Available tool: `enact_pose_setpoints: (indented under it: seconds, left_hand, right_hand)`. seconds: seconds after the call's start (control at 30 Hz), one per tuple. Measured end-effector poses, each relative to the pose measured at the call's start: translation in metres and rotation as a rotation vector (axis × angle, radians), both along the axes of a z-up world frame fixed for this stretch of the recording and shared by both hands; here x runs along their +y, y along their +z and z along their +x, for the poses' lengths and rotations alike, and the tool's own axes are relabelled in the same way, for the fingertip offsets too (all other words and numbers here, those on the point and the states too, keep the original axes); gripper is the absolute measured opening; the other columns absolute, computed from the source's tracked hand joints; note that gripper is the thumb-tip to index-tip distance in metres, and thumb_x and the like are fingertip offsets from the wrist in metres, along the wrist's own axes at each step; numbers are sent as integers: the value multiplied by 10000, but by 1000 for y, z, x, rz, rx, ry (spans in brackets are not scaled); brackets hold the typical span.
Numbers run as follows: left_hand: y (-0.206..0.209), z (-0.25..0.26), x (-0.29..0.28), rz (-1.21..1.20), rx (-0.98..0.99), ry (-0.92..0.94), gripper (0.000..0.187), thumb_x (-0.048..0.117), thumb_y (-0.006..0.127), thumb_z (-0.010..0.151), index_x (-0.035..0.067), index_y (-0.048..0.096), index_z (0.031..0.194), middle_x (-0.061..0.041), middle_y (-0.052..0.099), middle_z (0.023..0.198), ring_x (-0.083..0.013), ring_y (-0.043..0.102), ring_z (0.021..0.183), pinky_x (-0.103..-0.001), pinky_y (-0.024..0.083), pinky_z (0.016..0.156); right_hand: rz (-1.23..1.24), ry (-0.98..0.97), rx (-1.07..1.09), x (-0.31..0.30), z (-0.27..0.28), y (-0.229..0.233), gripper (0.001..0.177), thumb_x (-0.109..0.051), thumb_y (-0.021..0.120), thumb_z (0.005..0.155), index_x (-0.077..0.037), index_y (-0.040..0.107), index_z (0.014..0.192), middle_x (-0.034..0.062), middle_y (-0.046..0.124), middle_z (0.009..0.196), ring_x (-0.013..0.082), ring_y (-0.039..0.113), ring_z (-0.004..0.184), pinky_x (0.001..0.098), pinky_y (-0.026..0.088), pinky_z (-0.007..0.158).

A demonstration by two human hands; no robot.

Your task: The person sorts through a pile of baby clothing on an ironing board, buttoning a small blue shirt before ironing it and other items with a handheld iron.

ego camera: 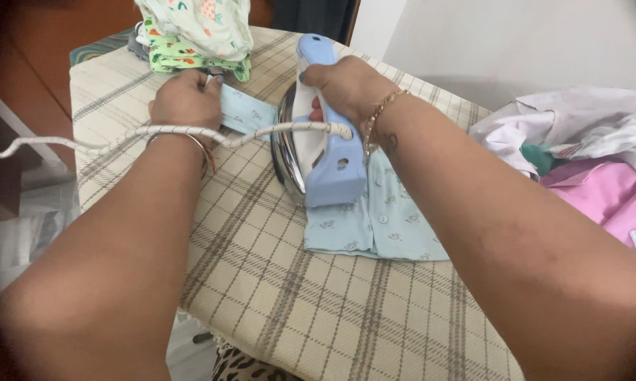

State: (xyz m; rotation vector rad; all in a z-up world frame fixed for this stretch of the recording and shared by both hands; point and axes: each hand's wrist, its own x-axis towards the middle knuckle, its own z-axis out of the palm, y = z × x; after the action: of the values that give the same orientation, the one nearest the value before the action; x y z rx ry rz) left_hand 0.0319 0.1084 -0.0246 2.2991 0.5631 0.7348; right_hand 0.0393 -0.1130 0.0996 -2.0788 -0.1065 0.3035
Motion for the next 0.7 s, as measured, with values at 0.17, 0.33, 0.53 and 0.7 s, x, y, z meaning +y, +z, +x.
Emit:
enact_pose_setpoints:
  seconds: [0.17,0.33,0.53,0.7]
  left_hand:
    - [0,-2,-1,-52,-43,18,285,448,679,936,192,780,1010,-110,744,965,-329,691,931,-456,488,904]
    - [-2,-3,-1,-126,-135,2,281,432,708,917,166,784,968,-83,751,931,-288,714,853,-413,532,822]
    - [-5,1,1,-67,-156,-1,278,415,704,931,156,798,970,-114,743,929,-327,699,880,-440,524,831]
    - [-11,6,5,1,-163,23,283,406,697,940,143,800,960,-138,729,971,-359,682,900,-457,513,837]
  right_hand:
    - [-47,107,48,-4,0,5,356,-258,664,866,58,633,1026,91,638,790,151,662,590,348,590,483]
    - [-96,215,90,-12,-31,9,347,-247,664,859,19,631,1079,60,623,764,115,595,540,330,546,446]
    - [-158,247,24,1,-24,10,364,-285,658,831,1,648,1055,30,632,756,99,599,516,337,532,404]
    - [-124,268,-73,30,10,1,339,-276,674,838,25,718,989,77,701,772,123,663,554,319,584,466]
